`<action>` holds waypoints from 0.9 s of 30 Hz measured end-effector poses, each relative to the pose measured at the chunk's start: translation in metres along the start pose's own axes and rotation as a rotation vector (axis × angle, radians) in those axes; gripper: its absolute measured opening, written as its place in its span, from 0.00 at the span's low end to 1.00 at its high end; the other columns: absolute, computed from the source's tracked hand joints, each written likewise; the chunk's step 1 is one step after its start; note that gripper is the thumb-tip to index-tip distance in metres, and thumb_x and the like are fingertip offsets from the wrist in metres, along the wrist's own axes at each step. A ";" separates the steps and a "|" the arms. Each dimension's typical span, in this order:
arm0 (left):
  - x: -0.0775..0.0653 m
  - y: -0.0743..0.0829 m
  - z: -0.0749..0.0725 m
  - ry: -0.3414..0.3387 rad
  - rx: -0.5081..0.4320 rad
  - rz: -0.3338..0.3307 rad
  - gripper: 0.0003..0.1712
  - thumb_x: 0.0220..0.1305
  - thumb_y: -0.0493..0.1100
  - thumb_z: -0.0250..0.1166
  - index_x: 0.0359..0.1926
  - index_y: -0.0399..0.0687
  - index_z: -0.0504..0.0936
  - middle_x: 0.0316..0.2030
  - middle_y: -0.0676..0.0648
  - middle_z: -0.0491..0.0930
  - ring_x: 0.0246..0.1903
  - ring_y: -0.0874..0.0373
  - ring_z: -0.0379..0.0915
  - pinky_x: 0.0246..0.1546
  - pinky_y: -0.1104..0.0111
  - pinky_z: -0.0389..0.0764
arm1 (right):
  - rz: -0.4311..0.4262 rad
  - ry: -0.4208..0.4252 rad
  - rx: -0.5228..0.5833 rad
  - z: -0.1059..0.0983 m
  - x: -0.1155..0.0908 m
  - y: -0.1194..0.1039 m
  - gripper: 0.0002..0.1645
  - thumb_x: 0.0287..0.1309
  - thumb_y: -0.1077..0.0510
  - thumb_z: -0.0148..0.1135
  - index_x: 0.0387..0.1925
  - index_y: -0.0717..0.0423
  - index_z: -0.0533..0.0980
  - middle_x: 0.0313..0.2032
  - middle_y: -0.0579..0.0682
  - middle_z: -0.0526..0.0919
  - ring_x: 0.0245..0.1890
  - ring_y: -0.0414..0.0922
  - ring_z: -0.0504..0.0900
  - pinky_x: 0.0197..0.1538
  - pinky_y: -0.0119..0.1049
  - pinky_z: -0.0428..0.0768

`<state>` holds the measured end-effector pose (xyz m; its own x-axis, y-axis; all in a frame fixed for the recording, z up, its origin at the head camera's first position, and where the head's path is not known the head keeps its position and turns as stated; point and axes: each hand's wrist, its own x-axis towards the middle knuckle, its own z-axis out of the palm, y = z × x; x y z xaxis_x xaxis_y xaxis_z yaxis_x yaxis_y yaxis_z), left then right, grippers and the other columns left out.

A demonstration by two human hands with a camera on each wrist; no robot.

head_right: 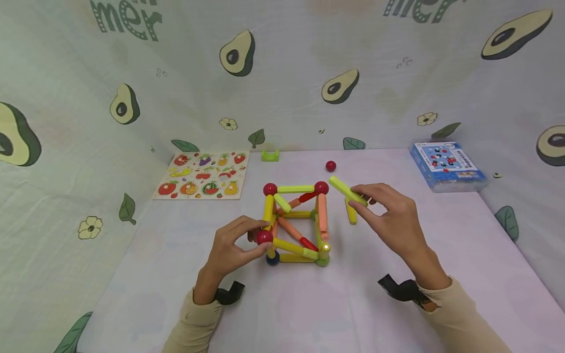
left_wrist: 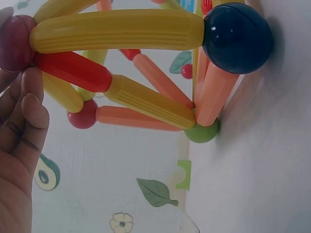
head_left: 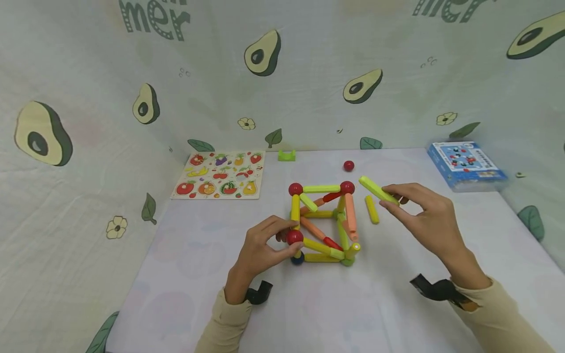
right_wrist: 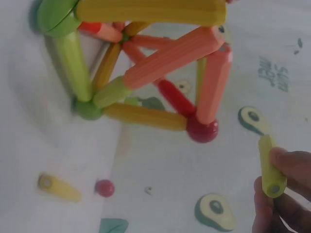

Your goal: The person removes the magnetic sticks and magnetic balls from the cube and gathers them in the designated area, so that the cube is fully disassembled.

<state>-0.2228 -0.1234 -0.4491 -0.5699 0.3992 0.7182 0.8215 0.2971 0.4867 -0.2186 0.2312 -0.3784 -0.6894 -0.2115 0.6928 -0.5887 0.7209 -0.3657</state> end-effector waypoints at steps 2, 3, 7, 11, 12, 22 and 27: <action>0.000 -0.001 0.000 -0.002 0.001 -0.003 0.22 0.56 0.47 0.77 0.50 0.47 0.84 0.35 0.53 0.79 0.31 0.61 0.71 0.30 0.75 0.76 | 0.030 0.003 -0.034 0.004 -0.001 0.010 0.27 0.41 0.67 0.81 0.48 0.57 0.84 0.40 0.49 0.87 0.34 0.40 0.78 0.40 0.16 0.69; 0.000 -0.001 0.000 -0.003 0.001 -0.005 0.21 0.56 0.47 0.77 0.50 0.47 0.84 0.35 0.53 0.79 0.31 0.61 0.71 0.30 0.75 0.76 | 0.047 -0.002 -0.053 0.006 -0.002 0.015 0.26 0.42 0.66 0.80 0.48 0.58 0.84 0.39 0.50 0.86 0.34 0.41 0.79 0.40 0.16 0.68; -0.001 -0.002 0.000 -0.003 0.000 -0.009 0.22 0.56 0.47 0.77 0.50 0.47 0.84 0.35 0.53 0.79 0.31 0.61 0.71 0.29 0.72 0.77 | 0.140 -0.069 -0.128 0.015 -0.004 0.034 0.22 0.48 0.62 0.79 0.48 0.59 0.84 0.36 0.52 0.85 0.32 0.45 0.79 0.36 0.24 0.72; -0.002 -0.001 0.000 -0.001 -0.002 -0.015 0.22 0.56 0.47 0.76 0.50 0.46 0.85 0.35 0.53 0.78 0.31 0.61 0.71 0.27 0.67 0.78 | 0.228 -0.176 -0.162 0.021 -0.003 0.051 0.20 0.53 0.61 0.76 0.47 0.62 0.83 0.34 0.56 0.84 0.32 0.50 0.80 0.33 0.41 0.77; -0.002 -0.001 0.000 -0.001 -0.002 -0.018 0.22 0.56 0.48 0.76 0.50 0.46 0.85 0.35 0.53 0.78 0.31 0.61 0.71 0.27 0.67 0.78 | 0.247 -0.199 -0.162 0.023 -0.003 0.055 0.19 0.53 0.61 0.75 0.47 0.63 0.83 0.34 0.57 0.84 0.32 0.51 0.80 0.32 0.44 0.77; -0.002 -0.001 0.001 -0.002 -0.008 -0.021 0.22 0.56 0.47 0.77 0.50 0.47 0.84 0.34 0.54 0.78 0.31 0.61 0.71 0.27 0.67 0.78 | 0.401 -0.412 -0.173 0.039 -0.006 0.086 0.18 0.59 0.59 0.71 0.47 0.67 0.81 0.35 0.60 0.83 0.34 0.53 0.78 0.36 0.49 0.76; -0.002 -0.001 0.001 -0.002 -0.011 -0.019 0.21 0.57 0.47 0.76 0.50 0.47 0.84 0.34 0.54 0.78 0.30 0.61 0.71 0.26 0.65 0.79 | 0.405 -0.445 -0.182 0.045 -0.009 0.091 0.17 0.58 0.59 0.71 0.45 0.67 0.82 0.34 0.59 0.83 0.33 0.53 0.78 0.37 0.50 0.76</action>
<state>-0.2224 -0.1231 -0.4513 -0.5857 0.3954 0.7075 0.8105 0.2957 0.5057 -0.2852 0.2688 -0.4462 -0.9753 -0.1245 0.1822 -0.1900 0.8939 -0.4060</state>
